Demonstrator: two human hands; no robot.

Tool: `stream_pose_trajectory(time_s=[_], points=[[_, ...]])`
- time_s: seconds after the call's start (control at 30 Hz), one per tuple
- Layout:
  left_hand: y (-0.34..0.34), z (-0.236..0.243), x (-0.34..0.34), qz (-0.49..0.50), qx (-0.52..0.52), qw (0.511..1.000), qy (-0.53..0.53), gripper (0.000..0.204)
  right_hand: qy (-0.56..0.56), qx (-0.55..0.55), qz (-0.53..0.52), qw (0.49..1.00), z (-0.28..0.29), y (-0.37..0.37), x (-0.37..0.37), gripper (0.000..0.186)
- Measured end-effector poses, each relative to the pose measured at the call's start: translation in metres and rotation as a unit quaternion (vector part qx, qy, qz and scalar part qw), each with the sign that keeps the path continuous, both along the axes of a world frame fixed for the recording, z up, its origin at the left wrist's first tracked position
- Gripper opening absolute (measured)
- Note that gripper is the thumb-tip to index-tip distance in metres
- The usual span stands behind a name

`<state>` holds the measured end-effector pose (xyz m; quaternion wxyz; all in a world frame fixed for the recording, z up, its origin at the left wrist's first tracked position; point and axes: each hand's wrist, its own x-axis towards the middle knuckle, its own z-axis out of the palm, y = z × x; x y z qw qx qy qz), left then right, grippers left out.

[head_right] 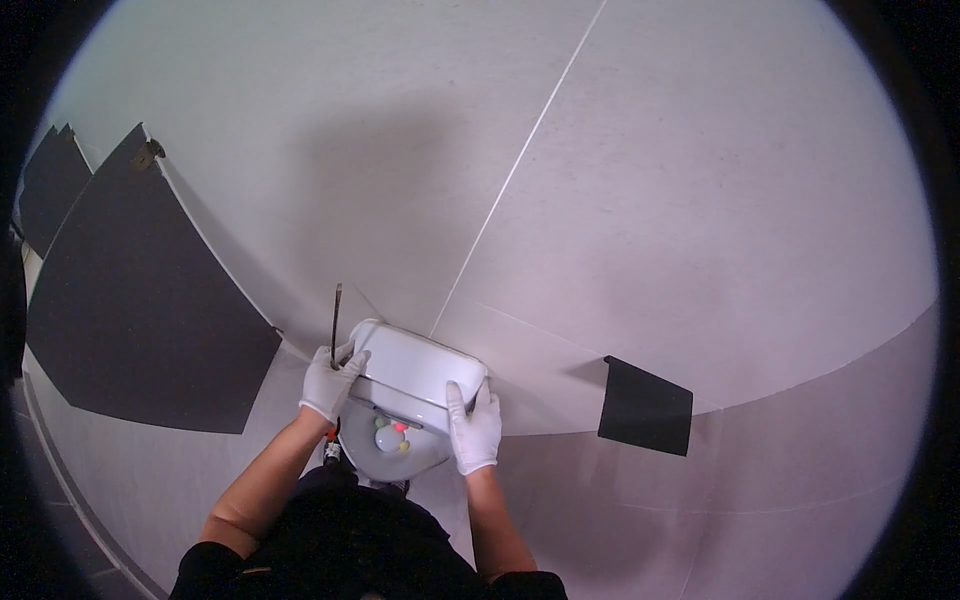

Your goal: Maintenance and inspection of the internal flush mechanism of a public restroom urinal using tools.

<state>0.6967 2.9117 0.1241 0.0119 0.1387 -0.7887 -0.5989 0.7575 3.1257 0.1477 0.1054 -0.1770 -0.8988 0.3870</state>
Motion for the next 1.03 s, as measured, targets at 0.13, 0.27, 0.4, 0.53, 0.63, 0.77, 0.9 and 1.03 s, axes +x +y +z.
stream_pose_trajectory(time_s=[0.13,0.27,0.4,0.53,0.63,0.77,0.9,1.03], points=[[0.0,0.012,0.003,-0.001,0.019,1.0,-0.01,0.047,0.041,-0.164,0.036,0.985,-0.019,0.008,0.001,0.063],[0.003,0.018,0.005,0.001,0.048,0.998,-0.037,0.047,0.013,-0.161,0.036,0.986,-0.028,0.013,0.003,0.047],[-0.001,0.016,0.009,-0.028,-0.029,0.999,-0.001,0.044,0.005,-0.115,0.043,0.992,-0.018,0.011,0.008,0.046],[-0.006,0.001,0.007,-0.055,-0.125,0.99,0.022,0.041,-0.009,-0.016,0.054,0.998,-0.013,0.012,0.009,0.065],[-0.009,-0.008,0.011,-0.011,-0.048,0.998,0.043,0.037,-0.042,0.068,0.049,0.996,0.003,0.011,0.009,0.065],[-0.023,0.01,0.015,0.035,-0.169,0.969,0.179,0.032,-0.083,0.18,0.041,0.979,0.009,0.009,0.009,0.063],[-0.057,0.005,0.026,0.074,0.02,0.991,0.109,0.036,-0.055,0.146,0.068,0.985,0.009,0.023,0.02,0.059],[-0.068,0.012,0.07,0.099,0.177,0.979,0.027,0.046,0.115,0.092,0.12,0.982,-0.001,0.03,0.059,0.06]])
